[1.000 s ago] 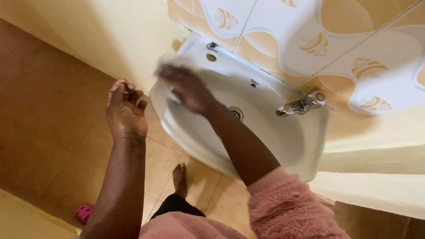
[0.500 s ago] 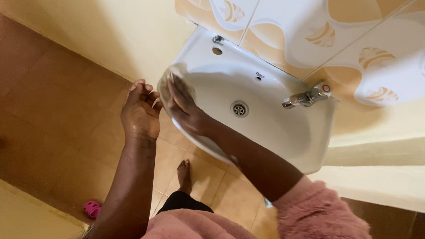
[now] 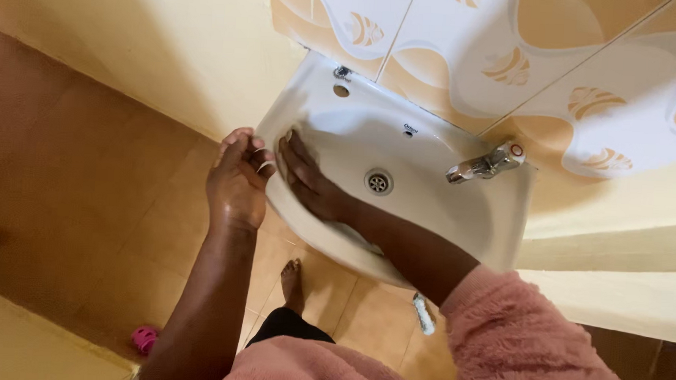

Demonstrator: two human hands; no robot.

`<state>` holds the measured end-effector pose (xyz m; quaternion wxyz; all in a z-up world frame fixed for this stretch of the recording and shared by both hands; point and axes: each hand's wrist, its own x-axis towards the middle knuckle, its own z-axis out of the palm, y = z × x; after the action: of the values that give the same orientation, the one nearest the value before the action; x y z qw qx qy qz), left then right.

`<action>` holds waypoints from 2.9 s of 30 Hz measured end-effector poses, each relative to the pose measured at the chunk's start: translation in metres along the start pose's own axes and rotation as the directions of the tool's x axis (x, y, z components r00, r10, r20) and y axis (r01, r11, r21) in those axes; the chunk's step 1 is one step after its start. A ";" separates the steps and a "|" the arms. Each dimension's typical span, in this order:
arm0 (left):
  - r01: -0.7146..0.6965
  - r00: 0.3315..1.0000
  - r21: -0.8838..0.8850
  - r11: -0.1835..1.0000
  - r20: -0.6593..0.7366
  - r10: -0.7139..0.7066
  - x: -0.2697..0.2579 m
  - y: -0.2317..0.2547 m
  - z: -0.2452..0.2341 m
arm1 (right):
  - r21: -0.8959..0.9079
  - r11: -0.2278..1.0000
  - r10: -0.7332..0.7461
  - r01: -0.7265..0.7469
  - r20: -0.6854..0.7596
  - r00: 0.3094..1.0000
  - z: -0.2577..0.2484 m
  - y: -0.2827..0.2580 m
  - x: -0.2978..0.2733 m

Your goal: The person washes a cloth under running water, then wipes the sink basin and the tiled wall above it. They repeatedly rinse and wring the cloth while scrubbing the surfaces.

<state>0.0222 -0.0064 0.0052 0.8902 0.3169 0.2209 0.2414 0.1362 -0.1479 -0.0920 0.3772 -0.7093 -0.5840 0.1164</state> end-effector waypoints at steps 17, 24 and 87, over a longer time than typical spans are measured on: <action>-0.060 0.994 0.194 0.979 0.102 0.041 -0.020 0.002 0.002 | -0.149 0.981 -0.161 0.121 -0.290 0.943 0.004 0.026 0.005; -0.062 0.984 0.233 0.970 0.178 0.020 -0.006 0.002 0.006 | 0.710 0.638 0.217 -0.297 0.204 0.955 -0.021 -0.005 -0.044; -0.685 0.718 0.729 -0.011 0.672 -0.178 -0.033 0.003 0.060 | 0.109 0.795 0.599 -0.597 0.016 0.800 -0.034 -0.121 -0.067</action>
<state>0.0282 -0.0505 0.0567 0.3642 0.9269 -0.0423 0.0801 0.0479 -0.2185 -0.0061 0.3647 -0.8368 -0.3193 0.2545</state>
